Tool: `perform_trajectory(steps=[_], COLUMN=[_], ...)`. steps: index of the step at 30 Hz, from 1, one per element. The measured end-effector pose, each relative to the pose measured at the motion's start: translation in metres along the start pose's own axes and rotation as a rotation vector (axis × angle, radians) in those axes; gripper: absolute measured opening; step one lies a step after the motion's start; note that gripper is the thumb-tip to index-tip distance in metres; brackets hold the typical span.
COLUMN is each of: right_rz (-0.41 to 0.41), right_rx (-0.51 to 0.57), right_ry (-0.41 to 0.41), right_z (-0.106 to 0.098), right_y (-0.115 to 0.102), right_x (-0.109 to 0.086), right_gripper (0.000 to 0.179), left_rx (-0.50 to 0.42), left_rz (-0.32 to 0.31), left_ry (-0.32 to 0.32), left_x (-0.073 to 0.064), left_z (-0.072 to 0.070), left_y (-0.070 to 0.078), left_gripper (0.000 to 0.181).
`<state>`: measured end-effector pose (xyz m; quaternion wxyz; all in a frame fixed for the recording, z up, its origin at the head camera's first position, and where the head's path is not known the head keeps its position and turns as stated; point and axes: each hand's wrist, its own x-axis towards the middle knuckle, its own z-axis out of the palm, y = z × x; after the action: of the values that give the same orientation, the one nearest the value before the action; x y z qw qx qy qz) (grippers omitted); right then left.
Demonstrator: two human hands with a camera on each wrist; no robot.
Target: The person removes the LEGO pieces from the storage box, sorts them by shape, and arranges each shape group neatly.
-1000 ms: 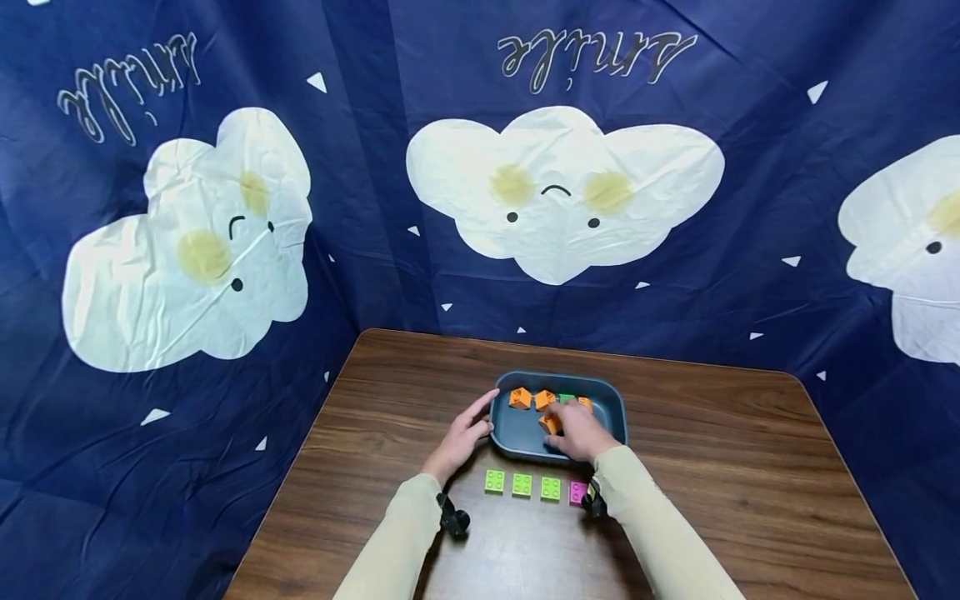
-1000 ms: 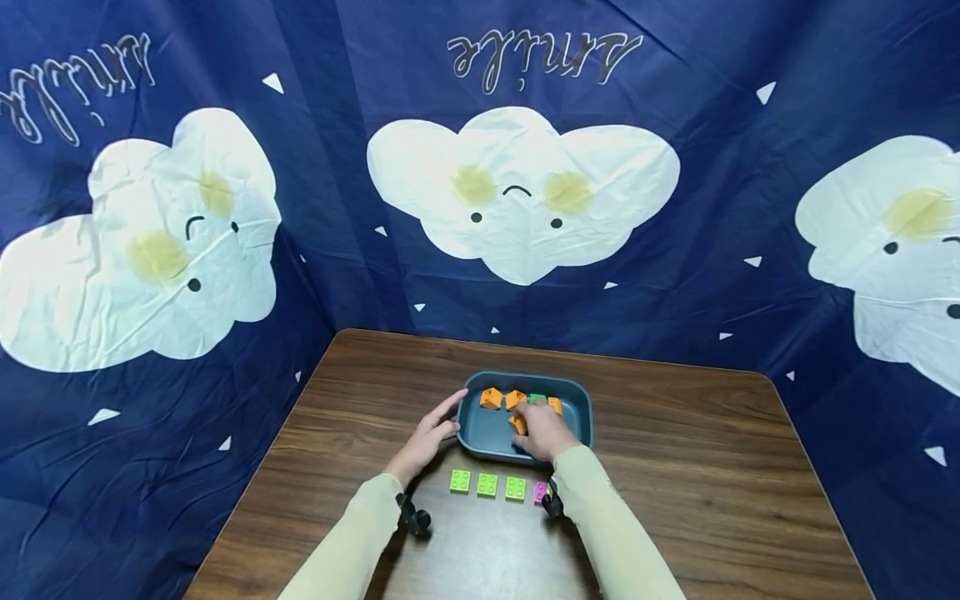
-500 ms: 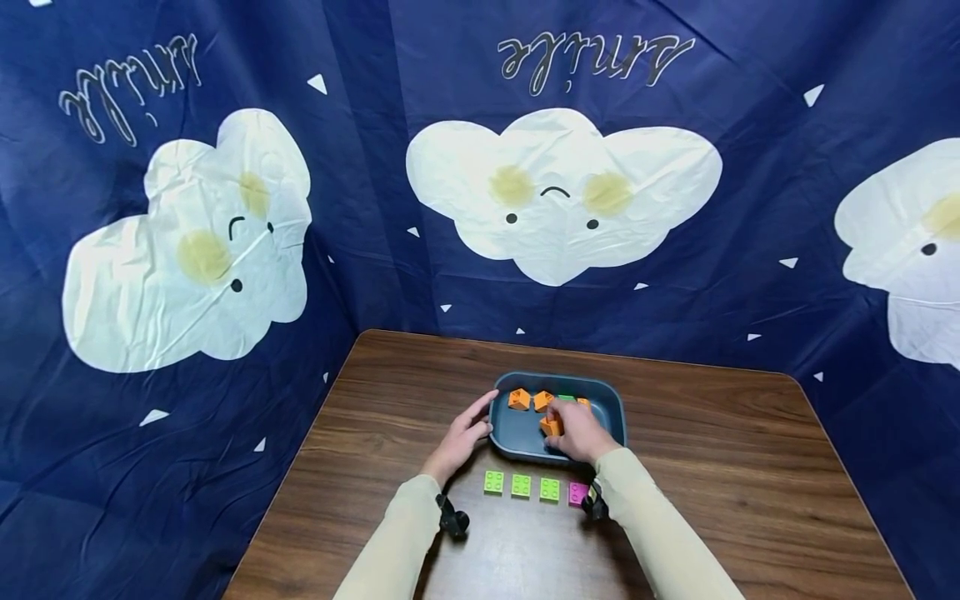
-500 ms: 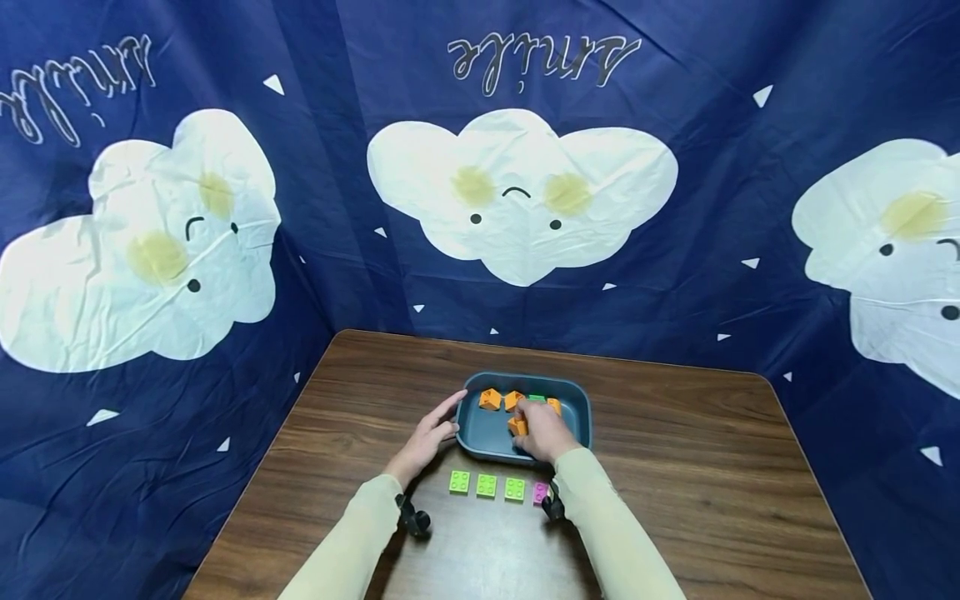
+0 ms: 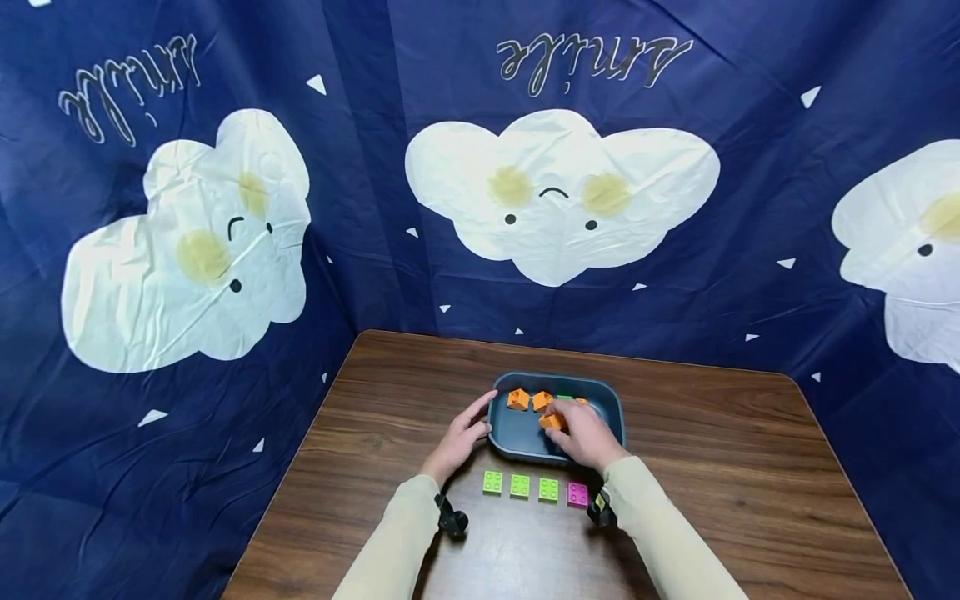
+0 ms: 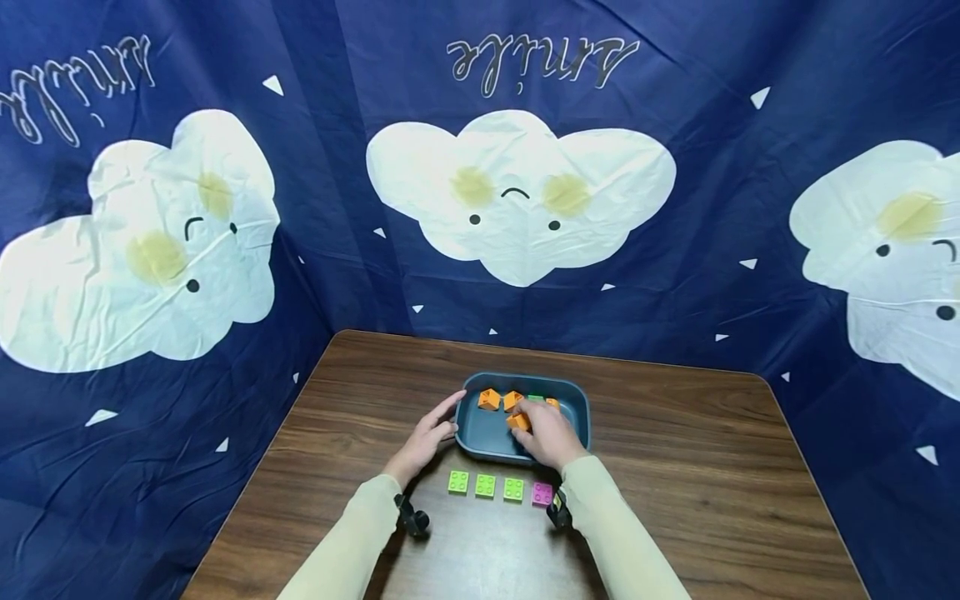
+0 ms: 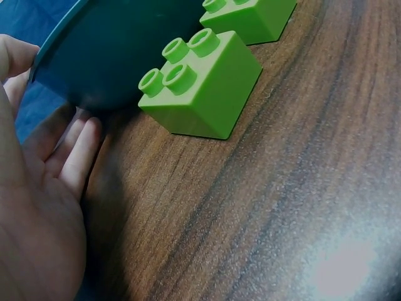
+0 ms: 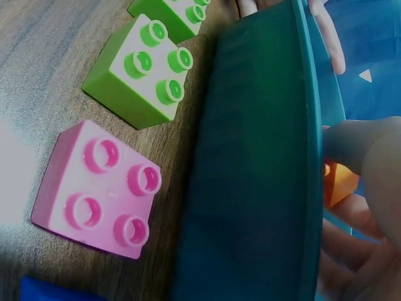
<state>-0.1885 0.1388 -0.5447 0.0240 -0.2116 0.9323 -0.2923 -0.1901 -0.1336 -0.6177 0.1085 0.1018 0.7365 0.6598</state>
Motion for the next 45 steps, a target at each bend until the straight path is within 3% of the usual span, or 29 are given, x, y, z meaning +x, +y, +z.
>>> perform_trajectory(steps=[10,17,24,36,45], right_rz=[-0.022,-0.084,-0.078,-0.103,-0.082], right_rx=[0.059,0.103,0.148,0.225,0.265], right_ry=[0.088,0.063,0.062,0.138,0.099], right_z=[-0.002,-0.009,-0.011,-0.011,-0.009], right_y=[-0.001,-0.004,-0.004,-0.005,-0.015], right_x=[-0.011,-0.019,-0.023,-0.026,-0.037], right_gripper=[0.032,0.037,0.037,0.012,0.032], left_rx=[0.005,0.005,0.010,0.005,0.000], left_rz=[-0.001,-0.002,-0.007,-0.008,-0.007], left_ry=[0.002,-0.004,-0.001,0.000,-0.006], left_x=[-0.002,-0.002,-0.002,-0.002,-0.001], left_z=[0.000,-0.001,-0.001,0.000,-0.001], left_y=[0.003,0.004,0.003,0.003,0.002], left_gripper=[0.064,0.064,0.064,0.064,0.064])
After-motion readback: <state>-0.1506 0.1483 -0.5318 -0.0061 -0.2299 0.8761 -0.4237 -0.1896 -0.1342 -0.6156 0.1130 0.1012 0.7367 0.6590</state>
